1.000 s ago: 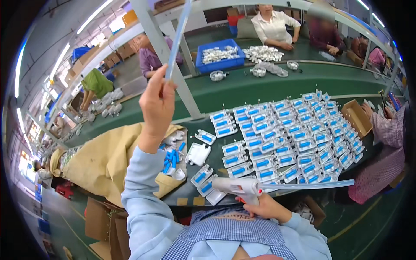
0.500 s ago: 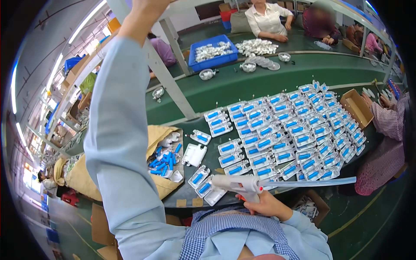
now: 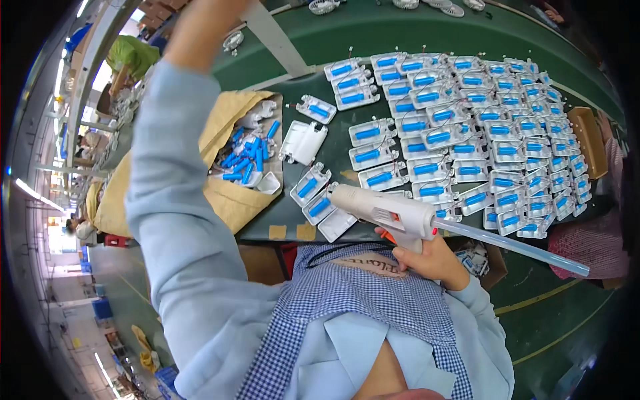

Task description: Assembling electronic components by inserting batteries into housings and applying hot glue.

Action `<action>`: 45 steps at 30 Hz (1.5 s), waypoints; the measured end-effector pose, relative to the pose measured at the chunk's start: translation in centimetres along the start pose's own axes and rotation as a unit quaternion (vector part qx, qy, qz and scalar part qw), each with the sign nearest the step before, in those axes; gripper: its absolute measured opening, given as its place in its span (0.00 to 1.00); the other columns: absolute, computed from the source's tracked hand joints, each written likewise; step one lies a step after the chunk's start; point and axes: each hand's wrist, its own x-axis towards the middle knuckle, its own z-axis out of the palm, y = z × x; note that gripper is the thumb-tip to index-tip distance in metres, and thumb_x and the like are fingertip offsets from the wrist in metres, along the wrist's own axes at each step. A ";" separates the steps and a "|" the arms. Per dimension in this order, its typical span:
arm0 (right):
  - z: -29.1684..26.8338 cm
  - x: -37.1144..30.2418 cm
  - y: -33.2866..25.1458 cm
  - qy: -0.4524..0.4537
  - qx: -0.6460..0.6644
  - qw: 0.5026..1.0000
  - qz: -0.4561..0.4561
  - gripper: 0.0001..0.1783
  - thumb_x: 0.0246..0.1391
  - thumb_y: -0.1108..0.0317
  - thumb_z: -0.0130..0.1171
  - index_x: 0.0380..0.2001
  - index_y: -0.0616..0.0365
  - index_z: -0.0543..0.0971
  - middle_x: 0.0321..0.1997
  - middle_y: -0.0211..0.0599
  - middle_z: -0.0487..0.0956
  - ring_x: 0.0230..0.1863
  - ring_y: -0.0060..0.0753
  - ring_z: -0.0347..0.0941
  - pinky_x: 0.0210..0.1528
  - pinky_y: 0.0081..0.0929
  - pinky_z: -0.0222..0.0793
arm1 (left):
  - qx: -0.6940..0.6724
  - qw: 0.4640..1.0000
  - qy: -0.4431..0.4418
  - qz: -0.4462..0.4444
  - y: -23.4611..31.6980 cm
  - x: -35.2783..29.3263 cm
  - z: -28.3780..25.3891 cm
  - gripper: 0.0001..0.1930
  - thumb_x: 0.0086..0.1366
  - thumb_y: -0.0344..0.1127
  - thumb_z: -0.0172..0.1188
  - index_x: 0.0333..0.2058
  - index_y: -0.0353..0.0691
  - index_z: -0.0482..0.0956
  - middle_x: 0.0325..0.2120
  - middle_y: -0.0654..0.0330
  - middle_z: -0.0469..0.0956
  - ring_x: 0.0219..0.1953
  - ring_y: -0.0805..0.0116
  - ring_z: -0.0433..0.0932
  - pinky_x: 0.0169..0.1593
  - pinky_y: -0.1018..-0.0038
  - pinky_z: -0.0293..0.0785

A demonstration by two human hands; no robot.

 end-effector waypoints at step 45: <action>-0.3 -0.6 1.1 0.034 -0.139 0.988 0.053 0.31 0.56 0.53 0.56 0.57 0.64 0.68 0.53 0.51 0.74 0.53 0.46 0.71 0.55 0.33 0.66 | -0.140 0.834 -0.439 -0.303 7.7 -20.5 8.2 0.11 0.53 0.41 0.58 0.27 0.40 0.82 0.24 0.52 0.80 0.28 0.53 0.79 0.35 0.65 0.75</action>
